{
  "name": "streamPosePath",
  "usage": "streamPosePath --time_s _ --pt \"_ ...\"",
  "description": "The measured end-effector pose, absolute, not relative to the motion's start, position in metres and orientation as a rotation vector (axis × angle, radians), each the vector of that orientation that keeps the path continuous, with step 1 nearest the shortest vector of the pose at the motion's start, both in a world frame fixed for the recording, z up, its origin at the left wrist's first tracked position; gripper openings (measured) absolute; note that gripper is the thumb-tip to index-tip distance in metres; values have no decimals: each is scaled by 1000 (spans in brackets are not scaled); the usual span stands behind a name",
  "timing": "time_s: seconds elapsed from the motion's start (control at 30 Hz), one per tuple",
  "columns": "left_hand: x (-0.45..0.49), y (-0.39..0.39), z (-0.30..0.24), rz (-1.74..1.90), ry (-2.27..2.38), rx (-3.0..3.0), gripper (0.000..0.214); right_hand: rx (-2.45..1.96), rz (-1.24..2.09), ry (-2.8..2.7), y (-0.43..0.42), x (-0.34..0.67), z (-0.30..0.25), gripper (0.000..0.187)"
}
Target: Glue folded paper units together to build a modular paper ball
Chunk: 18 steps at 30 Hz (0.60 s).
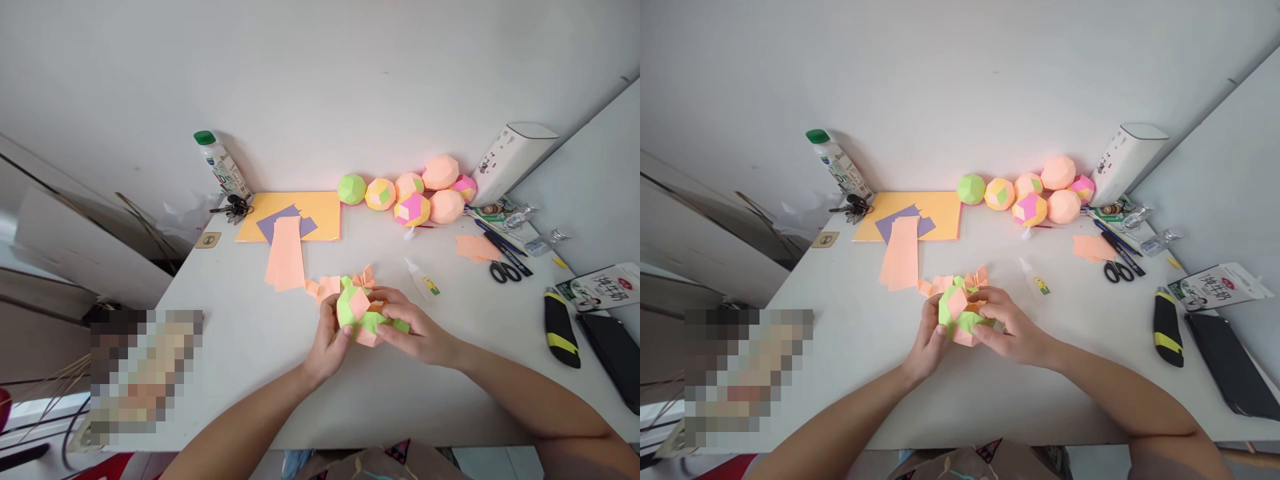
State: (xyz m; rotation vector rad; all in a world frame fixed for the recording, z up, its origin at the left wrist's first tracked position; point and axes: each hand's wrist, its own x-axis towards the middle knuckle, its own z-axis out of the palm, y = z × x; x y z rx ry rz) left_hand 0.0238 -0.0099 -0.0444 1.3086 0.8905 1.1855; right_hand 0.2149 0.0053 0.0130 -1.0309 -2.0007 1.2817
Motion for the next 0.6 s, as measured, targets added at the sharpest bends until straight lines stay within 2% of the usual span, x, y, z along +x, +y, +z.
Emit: streamPosePath --time_s 0.17,0.33,0.6 --pt "20 -9 -41 1062 946 1188 42 -943 1560 -1989 16 225 19 16" --pt "21 -3 -41 903 801 915 31 -901 1810 -1909 23 227 15 17" --pt "21 5 -33 754 587 735 22 -991 1691 -1942 25 228 9 21"
